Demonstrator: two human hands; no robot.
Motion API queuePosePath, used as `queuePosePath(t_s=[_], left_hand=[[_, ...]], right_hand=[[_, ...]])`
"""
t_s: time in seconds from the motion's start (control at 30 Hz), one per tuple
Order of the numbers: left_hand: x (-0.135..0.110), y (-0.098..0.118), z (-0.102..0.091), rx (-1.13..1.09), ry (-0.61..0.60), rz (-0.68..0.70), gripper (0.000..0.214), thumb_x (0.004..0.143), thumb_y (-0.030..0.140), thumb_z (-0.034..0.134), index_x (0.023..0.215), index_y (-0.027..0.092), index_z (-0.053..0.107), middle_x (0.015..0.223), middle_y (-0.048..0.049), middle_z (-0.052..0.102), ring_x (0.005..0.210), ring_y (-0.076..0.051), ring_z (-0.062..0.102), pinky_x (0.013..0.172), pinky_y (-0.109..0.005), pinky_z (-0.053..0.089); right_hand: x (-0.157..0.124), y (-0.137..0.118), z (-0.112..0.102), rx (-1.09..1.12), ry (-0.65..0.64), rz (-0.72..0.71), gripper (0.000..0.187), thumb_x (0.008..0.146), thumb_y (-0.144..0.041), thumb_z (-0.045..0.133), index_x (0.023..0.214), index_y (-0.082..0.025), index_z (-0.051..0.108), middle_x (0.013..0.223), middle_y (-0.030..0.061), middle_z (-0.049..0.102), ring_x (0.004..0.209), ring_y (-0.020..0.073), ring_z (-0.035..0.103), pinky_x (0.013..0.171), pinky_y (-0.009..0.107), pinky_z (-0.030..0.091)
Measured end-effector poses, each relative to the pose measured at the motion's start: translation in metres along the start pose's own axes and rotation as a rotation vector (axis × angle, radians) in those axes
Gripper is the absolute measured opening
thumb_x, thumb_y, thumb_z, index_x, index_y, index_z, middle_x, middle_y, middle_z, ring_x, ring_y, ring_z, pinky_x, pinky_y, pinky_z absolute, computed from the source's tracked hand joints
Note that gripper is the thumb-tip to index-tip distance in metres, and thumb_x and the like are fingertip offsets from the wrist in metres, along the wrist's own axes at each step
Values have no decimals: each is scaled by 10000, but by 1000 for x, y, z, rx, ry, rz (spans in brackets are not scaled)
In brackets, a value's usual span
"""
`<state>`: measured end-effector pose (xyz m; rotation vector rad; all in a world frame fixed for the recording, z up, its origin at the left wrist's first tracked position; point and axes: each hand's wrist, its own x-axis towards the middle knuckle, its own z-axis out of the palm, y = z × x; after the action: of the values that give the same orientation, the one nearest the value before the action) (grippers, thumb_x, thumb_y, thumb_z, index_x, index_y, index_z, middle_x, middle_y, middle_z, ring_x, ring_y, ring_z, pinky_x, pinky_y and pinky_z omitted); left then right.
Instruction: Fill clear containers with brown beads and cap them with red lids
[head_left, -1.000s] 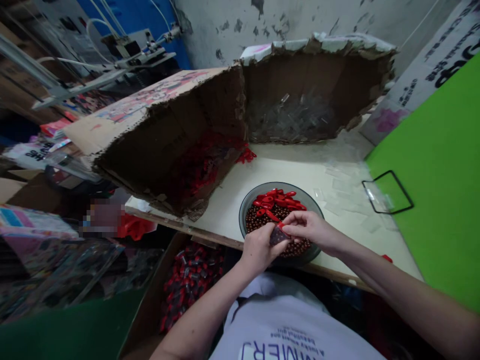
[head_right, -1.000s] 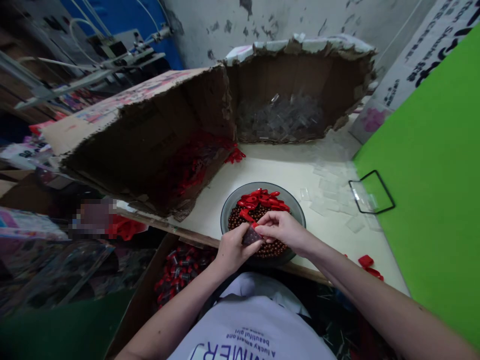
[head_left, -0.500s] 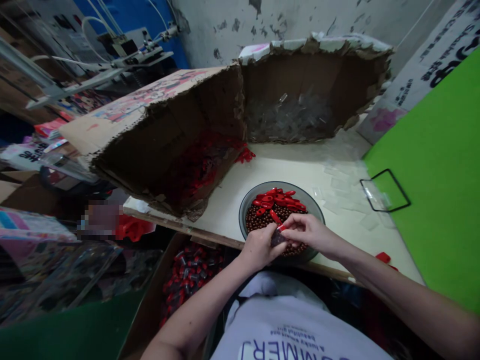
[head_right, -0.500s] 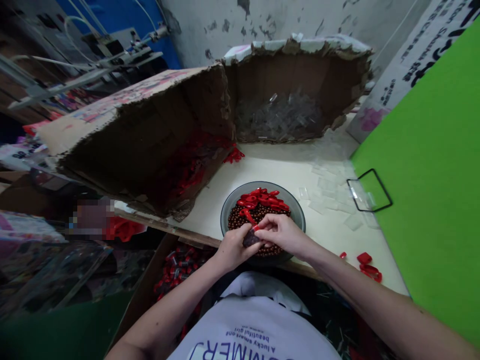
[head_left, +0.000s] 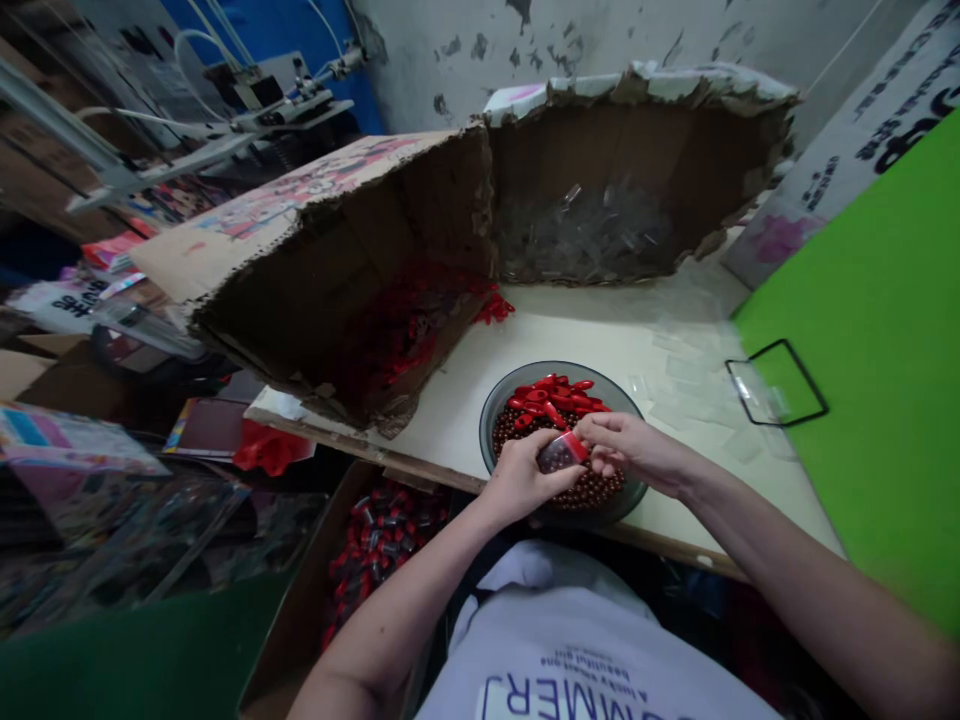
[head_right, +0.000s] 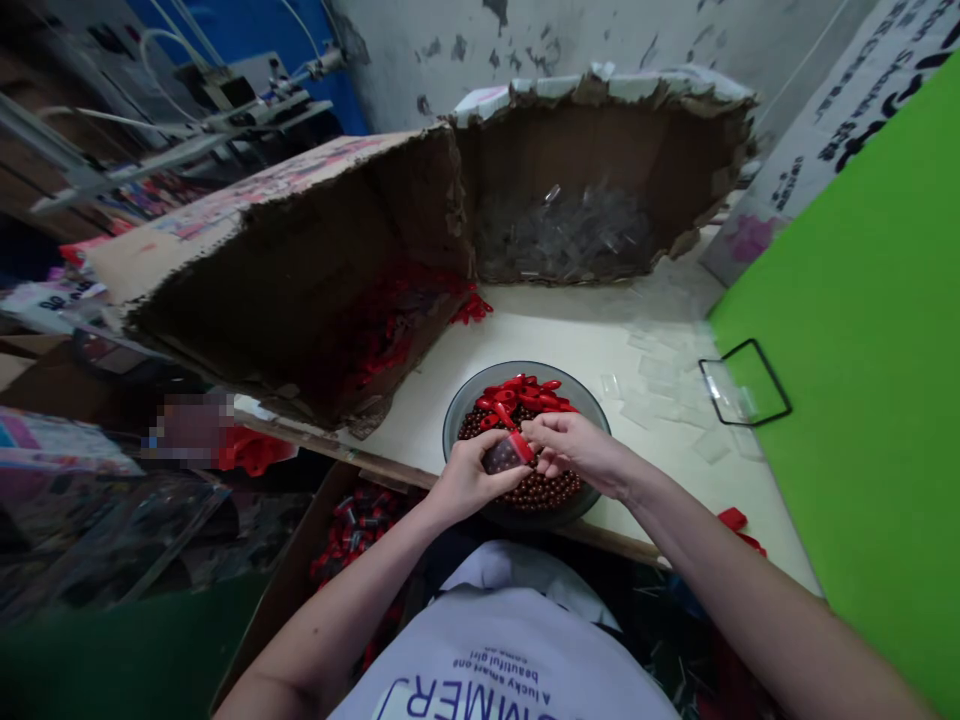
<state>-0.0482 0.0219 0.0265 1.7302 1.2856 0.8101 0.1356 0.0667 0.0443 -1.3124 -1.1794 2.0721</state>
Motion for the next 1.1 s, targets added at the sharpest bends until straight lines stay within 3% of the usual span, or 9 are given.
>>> queuePosePath(t_s=[0.17,0.5,0.57,0.73,0.83,0.97,1.1], left_hand=[[-4,0,-2,46,-61,5,291,774,408,645,919,156,653,678,23,588,618,-100,536,564,-189,357],[-4,-8,6,-6,-63,-47,301,748,435,678,868,166,621,670,43,539,607,-90,478,554,-196,322],[-5,-8,4,-74,-62,-63,321,748,456,678,873,167,614,702,38,548,638,-96,482,578,-198,339],[-11,-13,4,-396,-118,-203,320,879,465,493,924,159,575,741,12,578,620,-93,520,575,-206,401],[-13,-17,8,-569,-171,-262,317,862,467,521,889,152,539,706,10,590,575,-89,546,534,-206,419],[-13,-21,13,-640,-131,-294,315,835,456,570,844,143,540,691,5,606,545,-79,550,508,-198,415],[-10,-23,15,-736,-147,-338,351,788,468,630,835,126,562,711,-18,634,529,-76,557,485,-189,403]], right_hand=[[5,9,1,-50,-39,-5,368,684,-469,762,692,-155,571,540,-46,560,476,40,487,459,166,380],[3,15,6,-118,55,-37,391,674,-516,740,744,-154,612,557,-22,601,493,76,536,492,206,429],[3,13,9,-116,55,-71,378,682,-510,735,741,-158,612,562,-24,597,514,85,549,510,214,447],[1,10,18,-222,73,-124,367,712,-514,700,752,-159,617,614,0,620,537,105,564,526,241,473],[-2,13,20,-277,49,-158,340,747,-501,669,761,-165,619,595,-4,612,533,118,570,526,252,474],[-2,20,17,-402,89,-233,304,799,-483,623,795,-179,631,607,4,632,543,134,585,528,256,463],[8,17,6,-427,77,-216,359,802,-530,612,759,-175,645,628,14,637,559,130,572,511,240,447]])
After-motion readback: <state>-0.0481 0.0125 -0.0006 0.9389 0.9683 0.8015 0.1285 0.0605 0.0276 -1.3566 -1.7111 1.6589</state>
